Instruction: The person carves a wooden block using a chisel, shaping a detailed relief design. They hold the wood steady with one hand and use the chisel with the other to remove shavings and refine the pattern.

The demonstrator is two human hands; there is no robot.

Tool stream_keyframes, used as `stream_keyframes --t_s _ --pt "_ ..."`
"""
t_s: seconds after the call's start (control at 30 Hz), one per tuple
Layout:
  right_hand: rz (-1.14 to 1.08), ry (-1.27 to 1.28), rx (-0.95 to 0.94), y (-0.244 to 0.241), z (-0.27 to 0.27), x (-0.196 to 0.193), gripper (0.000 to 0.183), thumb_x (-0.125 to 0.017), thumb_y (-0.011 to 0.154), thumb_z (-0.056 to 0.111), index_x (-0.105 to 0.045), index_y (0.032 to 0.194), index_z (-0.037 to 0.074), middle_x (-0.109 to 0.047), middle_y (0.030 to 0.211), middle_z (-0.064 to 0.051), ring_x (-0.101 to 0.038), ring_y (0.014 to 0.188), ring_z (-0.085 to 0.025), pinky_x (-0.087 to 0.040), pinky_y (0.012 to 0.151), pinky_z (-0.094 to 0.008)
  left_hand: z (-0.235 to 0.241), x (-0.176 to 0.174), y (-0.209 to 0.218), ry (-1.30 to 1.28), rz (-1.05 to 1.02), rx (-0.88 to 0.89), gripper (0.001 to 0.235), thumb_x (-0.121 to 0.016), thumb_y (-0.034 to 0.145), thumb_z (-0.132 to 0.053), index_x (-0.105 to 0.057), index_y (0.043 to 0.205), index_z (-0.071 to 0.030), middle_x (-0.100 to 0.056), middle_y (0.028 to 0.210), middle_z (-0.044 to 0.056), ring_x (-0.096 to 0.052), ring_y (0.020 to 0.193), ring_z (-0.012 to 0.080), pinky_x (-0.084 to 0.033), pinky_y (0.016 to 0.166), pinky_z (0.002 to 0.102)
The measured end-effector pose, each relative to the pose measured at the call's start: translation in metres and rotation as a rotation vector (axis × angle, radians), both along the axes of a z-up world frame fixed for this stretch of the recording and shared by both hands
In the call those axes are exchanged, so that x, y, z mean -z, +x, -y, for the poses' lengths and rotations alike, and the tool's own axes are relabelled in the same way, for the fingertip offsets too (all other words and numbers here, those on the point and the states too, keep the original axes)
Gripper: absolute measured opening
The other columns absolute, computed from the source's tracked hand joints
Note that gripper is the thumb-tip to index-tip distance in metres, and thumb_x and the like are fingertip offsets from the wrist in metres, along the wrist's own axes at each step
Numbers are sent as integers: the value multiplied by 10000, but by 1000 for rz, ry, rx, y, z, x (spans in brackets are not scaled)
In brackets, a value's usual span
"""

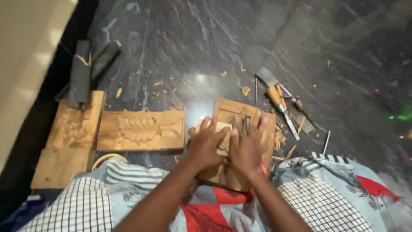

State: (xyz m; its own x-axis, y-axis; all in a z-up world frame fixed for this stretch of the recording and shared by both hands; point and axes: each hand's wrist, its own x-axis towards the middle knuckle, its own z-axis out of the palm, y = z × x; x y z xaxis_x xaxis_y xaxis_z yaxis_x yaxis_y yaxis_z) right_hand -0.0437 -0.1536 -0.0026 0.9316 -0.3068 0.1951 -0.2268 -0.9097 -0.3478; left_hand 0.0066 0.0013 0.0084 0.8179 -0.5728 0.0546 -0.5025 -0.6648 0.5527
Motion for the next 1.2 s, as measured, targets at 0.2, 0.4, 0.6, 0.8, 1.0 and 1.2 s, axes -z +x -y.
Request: stream_keyframes --t_s 0.2,0.4,0.6,0.8,1.0,1.2 --pt "138 124 -157 8 -4 -9 421 -459 1026 370 -649 1365 208 -75 1691 -237 -19 1551 -472 -91 1202 -657 1 4 -3 92 122 19 981 -931 555 -338 -563 1462 -258 -382 1534 228 -286 1445 443 -297 955 709" --pt "-30 38 -147 -25 4 -49 574 -528 964 372 -454 1465 103 -97 1684 -164 -29 1552 -408 -36 1193 -541 0 -11 4 95 -63 18 1063 -973 498 -385 -506 1442 -238 -336 1551 215 -226 1477 419 -286 1017 682" --pt "254 850 365 -62 100 -15 627 -462 991 366 -435 1497 -3 -419 1497 -180 -550 1204 -260 -415 996 -321 -2 -9 6 42 -79 40 1076 -995 478 -311 -513 1437 -239 -304 1591 194 -177 1519 378 -241 1042 741" --pt "212 832 549 -41 110 15 598 -552 1061 443 -714 971 -125 -690 847 -158 -566 746 -222 -461 708 -398 -7 -30 16 188 -195 54 1067 -971 533 -191 -523 1485 -370 -124 1715 160 -10 1559 326 -3 1128 777" --pt "156 960 445 -42 87 33 513 -564 1007 425 -721 957 -61 -695 800 -126 -572 702 -200 -453 667 -381 -17 -35 23 161 -94 -42 855 -844 693 -101 -558 1462 -343 -139 1647 213 -41 1559 337 -52 1143 736" --pt "123 1036 433 -38 83 33 556 -576 980 450 -756 993 -75 -757 866 -156 -648 753 -204 -503 719 -349 -21 -17 32 145 32 -123 636 -701 834 -94 -566 1425 -284 -264 1592 246 -217 1498 401 -201 1117 673"
